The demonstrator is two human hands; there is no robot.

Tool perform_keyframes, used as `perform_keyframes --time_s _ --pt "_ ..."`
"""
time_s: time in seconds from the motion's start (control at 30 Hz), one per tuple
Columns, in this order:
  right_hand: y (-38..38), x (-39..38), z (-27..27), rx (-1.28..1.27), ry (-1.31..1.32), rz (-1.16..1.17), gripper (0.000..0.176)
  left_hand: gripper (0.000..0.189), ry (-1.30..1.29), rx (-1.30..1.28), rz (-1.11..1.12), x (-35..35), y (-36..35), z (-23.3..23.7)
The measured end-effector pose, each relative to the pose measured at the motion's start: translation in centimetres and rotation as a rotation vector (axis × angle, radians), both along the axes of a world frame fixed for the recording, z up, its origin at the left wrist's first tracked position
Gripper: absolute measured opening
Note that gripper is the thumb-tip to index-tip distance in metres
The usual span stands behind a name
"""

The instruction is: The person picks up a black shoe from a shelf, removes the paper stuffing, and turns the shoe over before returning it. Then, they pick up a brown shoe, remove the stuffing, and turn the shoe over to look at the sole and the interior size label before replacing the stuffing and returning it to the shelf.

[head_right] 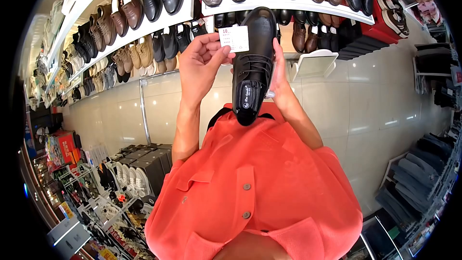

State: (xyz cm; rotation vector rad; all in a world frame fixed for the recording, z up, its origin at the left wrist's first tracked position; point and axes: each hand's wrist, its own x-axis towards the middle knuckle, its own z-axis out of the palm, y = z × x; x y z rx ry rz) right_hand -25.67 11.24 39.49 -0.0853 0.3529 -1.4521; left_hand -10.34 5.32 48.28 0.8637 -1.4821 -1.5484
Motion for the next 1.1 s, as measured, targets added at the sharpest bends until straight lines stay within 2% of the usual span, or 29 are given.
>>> perform_keyframes --time_s 0.27,0.57,0.67,0.87,1.1 --pt "0.0 0.8 0.0 -0.043 -0.125 0.072 0.088 0.026 0.002 0.008 0.054 0.9 0.2 -0.3" --pt "-0.5 1.3 0.6 -0.110 -0.088 0.152 0.088 0.024 0.023 0.028 0.131 1.7 0.1 -0.4" --pt "0.2 1.7 1.7 -0.076 -0.028 0.113 0.088 0.023 0.044 0.009 0.136 1.6 -0.1 -0.7" --pt "1.2 0.9 -0.3 -0.048 -0.036 0.092 0.089 0.024 0.013 0.016 0.120 0.7 0.2 -0.3" --pt "2.2 0.9 0.0 -0.042 -0.001 0.063 0.090 0.025 -0.003 0.030 0.077 0.1 0.5 -0.7"
